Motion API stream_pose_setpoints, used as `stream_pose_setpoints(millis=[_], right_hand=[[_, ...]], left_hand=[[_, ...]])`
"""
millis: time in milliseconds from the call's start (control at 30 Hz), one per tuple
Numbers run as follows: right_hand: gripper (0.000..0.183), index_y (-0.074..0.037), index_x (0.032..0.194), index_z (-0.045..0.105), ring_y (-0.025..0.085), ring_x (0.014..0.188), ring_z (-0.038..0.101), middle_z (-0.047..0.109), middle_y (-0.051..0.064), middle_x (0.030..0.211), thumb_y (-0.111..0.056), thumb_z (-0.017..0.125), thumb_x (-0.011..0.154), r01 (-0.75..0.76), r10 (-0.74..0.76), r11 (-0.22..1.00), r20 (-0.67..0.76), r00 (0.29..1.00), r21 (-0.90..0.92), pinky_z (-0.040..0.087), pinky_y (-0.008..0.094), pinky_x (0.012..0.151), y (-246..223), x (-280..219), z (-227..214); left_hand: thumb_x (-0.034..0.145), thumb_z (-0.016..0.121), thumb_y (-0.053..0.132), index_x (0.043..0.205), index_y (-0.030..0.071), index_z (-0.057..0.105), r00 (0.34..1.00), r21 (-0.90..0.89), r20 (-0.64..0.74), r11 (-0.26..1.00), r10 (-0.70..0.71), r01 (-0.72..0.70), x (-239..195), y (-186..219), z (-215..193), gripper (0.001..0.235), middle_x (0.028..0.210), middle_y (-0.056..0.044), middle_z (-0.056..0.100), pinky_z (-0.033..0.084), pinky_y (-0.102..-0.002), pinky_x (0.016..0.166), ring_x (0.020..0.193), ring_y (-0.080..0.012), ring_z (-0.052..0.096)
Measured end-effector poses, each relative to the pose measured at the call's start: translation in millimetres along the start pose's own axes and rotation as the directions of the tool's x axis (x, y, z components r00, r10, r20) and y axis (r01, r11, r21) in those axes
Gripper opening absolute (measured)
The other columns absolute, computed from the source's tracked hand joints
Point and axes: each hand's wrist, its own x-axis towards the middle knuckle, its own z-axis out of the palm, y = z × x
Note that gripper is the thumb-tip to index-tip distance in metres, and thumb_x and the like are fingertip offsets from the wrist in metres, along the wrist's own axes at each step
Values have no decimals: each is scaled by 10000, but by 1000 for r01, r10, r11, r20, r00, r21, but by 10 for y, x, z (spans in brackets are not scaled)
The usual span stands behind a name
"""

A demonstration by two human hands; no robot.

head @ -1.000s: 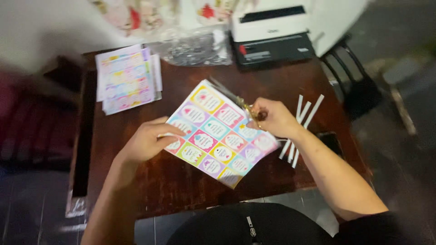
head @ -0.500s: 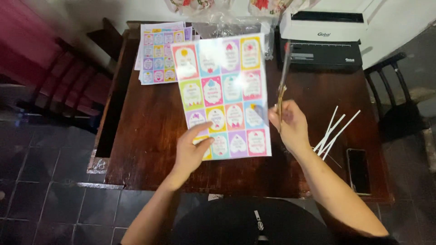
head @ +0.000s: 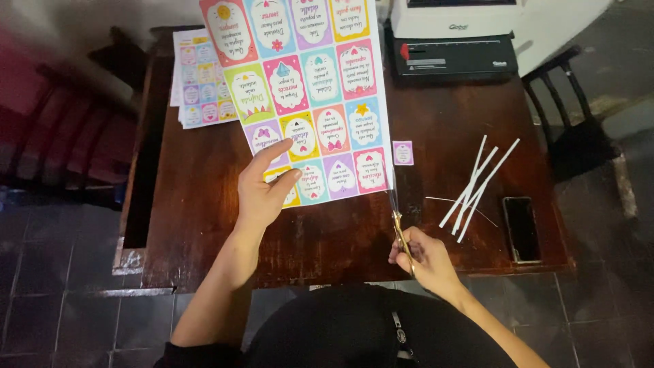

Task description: The person uses scissors to cut a long strip of colorful printed paper into smaller rectangular pieces on a wooden table. They then pick up a larger sheet of similar printed paper and cut it into strips.

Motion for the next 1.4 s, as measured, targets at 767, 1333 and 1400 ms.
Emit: stream_pose_setpoints(millis=[767, 1333, 1400], right_hand=[[548, -69, 934, 611, 114, 720, 710, 744, 45, 806, -598, 721, 842, 69, -69, 994, -6, 998, 84, 515, 230, 586, -51, -88, 30], [247, -13, 948, 619, 122, 690, 730, 718, 59, 756, -229, 734, 919, 50, -43, 986, -45, 998, 156, 610, 267, 646, 149, -130, 43], [162, -3, 940, 619, 119, 676, 719, 712, 63, 758, -113, 732, 903, 43, -31, 982, -69, 997, 186, 610, 269, 626, 162, -134, 57]], left_hand=[[876, 784, -12, 1359, 66, 650, 999, 3, 49, 1000, 10, -10, -112, 42, 44, 507, 1352, -104, 677, 534, -307, 1042, 1256, -183, 634], [882, 782, -2, 1357, 58, 649, 999, 24, 53, 1000, 9, -11, -139, 59, 83, 496, 1348, -108, 680, 522, -312, 1055, 1264, -187, 635], [880, 786, -2, 1356, 54, 648, 999, 40, 50, 999, 16, -18, -140, 61, 85, 499, 1350, -110, 678, 513, -317, 1061, 1273, -192, 630]])
